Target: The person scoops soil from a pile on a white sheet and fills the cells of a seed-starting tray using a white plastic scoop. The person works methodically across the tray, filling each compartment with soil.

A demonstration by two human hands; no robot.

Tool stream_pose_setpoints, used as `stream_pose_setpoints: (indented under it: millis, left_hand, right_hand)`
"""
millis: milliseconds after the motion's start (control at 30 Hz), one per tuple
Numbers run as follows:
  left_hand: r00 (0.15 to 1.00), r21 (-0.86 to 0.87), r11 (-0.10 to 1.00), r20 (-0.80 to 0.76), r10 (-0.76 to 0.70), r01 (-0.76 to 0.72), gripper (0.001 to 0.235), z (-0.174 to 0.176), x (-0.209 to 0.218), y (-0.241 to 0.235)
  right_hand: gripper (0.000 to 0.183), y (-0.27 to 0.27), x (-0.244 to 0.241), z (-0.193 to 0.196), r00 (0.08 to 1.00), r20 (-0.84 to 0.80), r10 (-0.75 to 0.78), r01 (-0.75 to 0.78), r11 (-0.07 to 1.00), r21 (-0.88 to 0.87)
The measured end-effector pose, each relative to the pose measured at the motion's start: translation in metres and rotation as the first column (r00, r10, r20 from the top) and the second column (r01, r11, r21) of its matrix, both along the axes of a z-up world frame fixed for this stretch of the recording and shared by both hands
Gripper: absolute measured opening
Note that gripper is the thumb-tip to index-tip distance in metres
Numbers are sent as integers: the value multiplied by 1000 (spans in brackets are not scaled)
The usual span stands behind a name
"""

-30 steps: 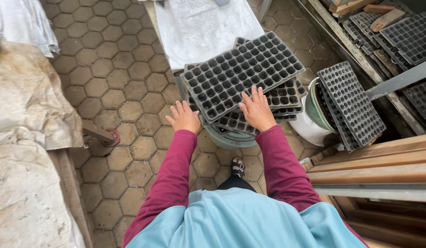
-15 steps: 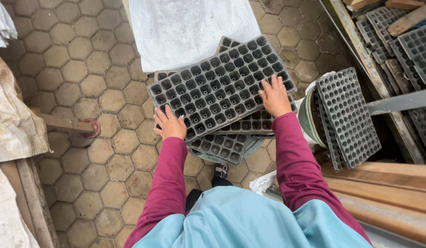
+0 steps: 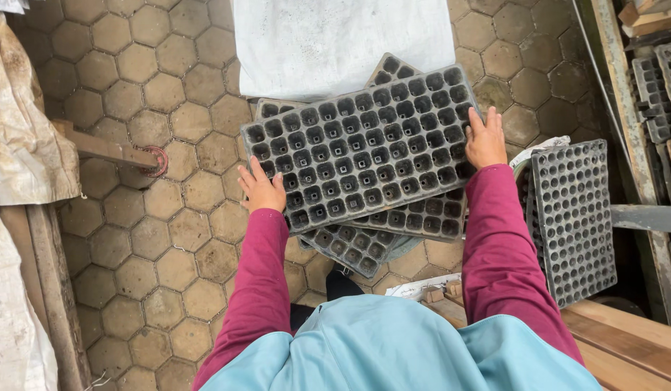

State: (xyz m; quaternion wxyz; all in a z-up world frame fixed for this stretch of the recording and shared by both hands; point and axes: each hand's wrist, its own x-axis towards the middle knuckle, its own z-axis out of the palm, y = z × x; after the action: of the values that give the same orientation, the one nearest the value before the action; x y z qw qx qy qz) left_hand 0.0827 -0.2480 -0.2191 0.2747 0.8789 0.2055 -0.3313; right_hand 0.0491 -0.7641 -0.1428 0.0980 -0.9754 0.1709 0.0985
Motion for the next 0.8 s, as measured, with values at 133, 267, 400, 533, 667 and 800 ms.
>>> stream_pose_setpoints:
  millis: [133, 267, 400, 533, 667, 800]
  left_hand:
    - [987, -93, 993, 140, 79, -67, 82, -4, -4, -3]
    - [986, -103, 988, 109, 127, -116, 83, -2, -5, -7]
    - [967, -65, 995, 239, 85, -72, 85, 10, 5, -3]
    - [956, -52, 996, 278, 91, -79, 82, 28, 19, 11]
    - [937, -48, 996, 338, 88, -76, 77, 43, 33, 38]
    - [919, -38, 995, 381, 98, -90, 70, 52, 43, 80]
  right_hand:
    - [49, -2, 5, -2, 996, -10, -88, 89, 989, 120]
    - [43, 4, 5, 1, 986, 49, -157, 146, 973, 178]
    - [38, 11, 5, 7, 975, 176, -136, 115, 986, 123]
    - [37, 24, 0, 19, 953, 219, -209, 176, 971, 160]
    - [36, 54, -9, 36, 954, 264, -141, 131, 990, 55]
    - [33, 108, -19, 51, 946, 240, -219, 214, 976, 47]
